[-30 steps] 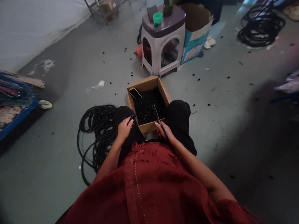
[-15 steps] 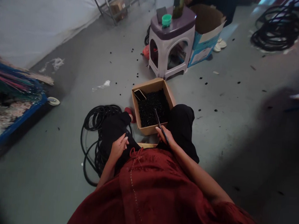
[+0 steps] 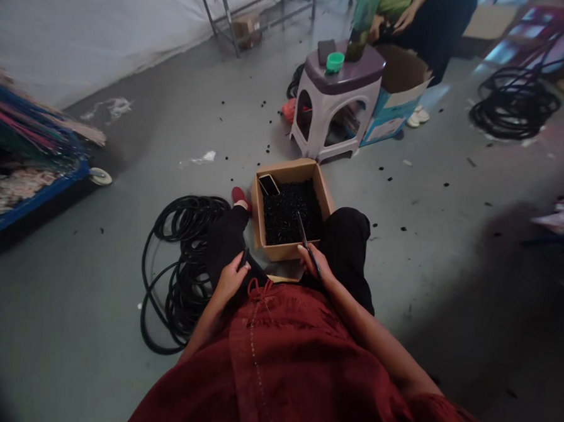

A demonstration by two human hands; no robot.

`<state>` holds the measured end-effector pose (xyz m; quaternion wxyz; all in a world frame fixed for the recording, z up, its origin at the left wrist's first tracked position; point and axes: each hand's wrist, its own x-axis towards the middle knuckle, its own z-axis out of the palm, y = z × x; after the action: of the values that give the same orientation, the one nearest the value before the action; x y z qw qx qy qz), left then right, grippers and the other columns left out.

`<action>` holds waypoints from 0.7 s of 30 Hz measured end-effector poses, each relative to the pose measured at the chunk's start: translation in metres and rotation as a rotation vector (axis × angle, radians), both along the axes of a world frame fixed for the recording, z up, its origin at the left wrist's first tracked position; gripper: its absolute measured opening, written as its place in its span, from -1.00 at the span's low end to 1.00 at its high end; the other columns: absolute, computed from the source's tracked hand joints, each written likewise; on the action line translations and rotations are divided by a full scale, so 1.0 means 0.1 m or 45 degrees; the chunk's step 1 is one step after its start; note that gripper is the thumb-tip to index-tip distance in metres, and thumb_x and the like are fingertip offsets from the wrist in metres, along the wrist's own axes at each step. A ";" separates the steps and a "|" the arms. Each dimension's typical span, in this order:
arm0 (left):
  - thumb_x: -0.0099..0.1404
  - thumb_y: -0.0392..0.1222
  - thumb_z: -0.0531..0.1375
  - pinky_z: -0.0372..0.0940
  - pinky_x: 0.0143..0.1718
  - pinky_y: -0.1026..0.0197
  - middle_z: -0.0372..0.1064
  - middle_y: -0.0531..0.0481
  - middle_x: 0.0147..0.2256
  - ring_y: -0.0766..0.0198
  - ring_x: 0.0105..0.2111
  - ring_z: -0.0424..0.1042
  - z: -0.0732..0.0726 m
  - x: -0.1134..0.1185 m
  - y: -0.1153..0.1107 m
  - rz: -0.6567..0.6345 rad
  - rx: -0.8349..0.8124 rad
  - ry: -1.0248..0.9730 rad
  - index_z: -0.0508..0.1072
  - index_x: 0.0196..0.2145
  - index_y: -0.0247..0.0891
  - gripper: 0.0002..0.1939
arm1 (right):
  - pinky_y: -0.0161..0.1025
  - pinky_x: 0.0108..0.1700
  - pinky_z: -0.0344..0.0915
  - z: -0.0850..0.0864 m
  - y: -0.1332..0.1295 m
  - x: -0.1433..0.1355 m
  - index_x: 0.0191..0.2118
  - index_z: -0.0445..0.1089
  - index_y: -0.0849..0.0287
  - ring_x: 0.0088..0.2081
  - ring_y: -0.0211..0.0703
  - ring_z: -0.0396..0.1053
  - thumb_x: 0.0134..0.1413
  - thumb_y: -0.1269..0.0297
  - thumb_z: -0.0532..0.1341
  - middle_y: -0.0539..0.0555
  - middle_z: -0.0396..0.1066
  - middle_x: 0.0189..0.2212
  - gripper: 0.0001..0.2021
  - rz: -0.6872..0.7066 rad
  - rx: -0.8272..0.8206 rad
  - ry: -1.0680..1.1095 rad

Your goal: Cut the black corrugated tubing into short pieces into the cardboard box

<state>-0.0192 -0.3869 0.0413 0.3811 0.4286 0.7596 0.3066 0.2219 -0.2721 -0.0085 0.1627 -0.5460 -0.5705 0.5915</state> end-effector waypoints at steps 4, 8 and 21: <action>0.22 -0.37 0.04 0.28 -0.01 0.16 0.49 -0.08 -0.17 0.22 -0.16 0.46 -0.01 0.02 0.09 -0.002 0.013 -0.047 0.27 0.16 -0.31 -0.48 | -0.34 -0.61 0.27 -0.02 0.02 0.11 -0.34 0.20 0.08 -0.61 -0.30 0.27 0.11 -0.19 0.04 -0.05 0.32 -0.55 -0.60 -0.037 0.022 0.010; 0.23 -0.34 0.06 0.35 -0.11 0.17 0.46 -0.17 -0.08 0.24 -0.20 0.48 -0.06 0.06 0.14 -0.016 0.069 -0.194 0.26 0.12 -0.34 -0.53 | -0.34 -0.63 0.26 -0.07 0.09 0.18 -0.35 0.19 0.09 -0.62 -0.31 0.26 0.09 -0.23 0.05 -0.05 0.32 -0.56 -0.57 -0.078 0.041 0.009; 0.28 -0.18 0.08 0.28 -0.33 0.27 0.52 -0.02 -0.31 0.34 -0.51 0.40 0.11 0.10 0.37 -0.100 0.150 -0.037 0.30 0.18 -0.26 -0.49 | -0.22 -0.62 0.29 -0.11 0.29 0.34 -0.33 0.24 0.11 -0.61 -0.26 0.26 0.10 -0.22 0.07 0.02 0.35 -0.53 -0.56 -0.166 0.157 0.056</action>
<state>-0.0093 -0.3504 0.0522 0.3781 0.4753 0.7171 0.3418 0.2556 -0.2432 -0.0197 0.2468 -0.5579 -0.5655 0.5551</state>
